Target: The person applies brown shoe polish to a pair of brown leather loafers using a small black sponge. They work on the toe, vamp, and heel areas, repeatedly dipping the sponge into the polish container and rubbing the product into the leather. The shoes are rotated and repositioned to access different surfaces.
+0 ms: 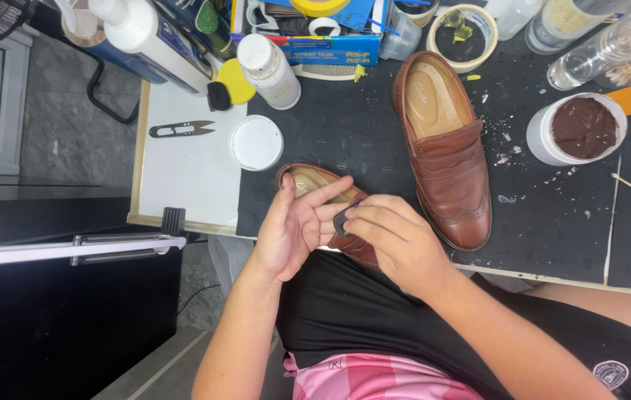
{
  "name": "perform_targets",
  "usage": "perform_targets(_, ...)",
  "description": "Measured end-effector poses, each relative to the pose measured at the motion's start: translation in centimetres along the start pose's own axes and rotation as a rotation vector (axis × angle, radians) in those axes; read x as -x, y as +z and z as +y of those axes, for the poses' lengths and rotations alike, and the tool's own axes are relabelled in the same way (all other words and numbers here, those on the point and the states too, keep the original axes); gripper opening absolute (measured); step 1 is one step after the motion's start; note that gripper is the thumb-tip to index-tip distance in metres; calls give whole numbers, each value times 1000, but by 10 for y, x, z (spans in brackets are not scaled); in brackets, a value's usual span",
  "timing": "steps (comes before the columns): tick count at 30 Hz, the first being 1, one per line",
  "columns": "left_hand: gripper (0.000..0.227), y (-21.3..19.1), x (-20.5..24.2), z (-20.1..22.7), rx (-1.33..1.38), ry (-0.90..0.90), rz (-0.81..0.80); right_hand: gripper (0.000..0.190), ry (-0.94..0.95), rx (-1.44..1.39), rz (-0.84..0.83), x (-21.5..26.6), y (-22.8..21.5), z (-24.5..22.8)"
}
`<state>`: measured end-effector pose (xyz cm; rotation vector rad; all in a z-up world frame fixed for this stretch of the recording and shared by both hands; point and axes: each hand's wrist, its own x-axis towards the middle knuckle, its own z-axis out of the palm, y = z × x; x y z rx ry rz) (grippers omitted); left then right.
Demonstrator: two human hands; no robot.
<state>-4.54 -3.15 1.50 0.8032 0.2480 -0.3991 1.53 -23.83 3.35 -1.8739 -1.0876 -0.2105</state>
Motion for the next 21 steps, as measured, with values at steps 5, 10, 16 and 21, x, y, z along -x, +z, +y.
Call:
perform_targets(5, 104, -1, 2, 3, 30, 26, -77, 24, 70, 37, 60, -9, -11, 19)
perform_targets(10, 108, -5, 4, 3, 83, 59, -120, 25, -49, -74, -87, -5, -3, 4)
perform_targets(16, 112, -2, 7, 6, 93, 36, -119, 22, -29, -16, -41, -10, -6, 7)
perform_targets(21, 114, -7, 7, 3, 180, 93, -166, 25, -74, -14, -73, -14, -10, 13)
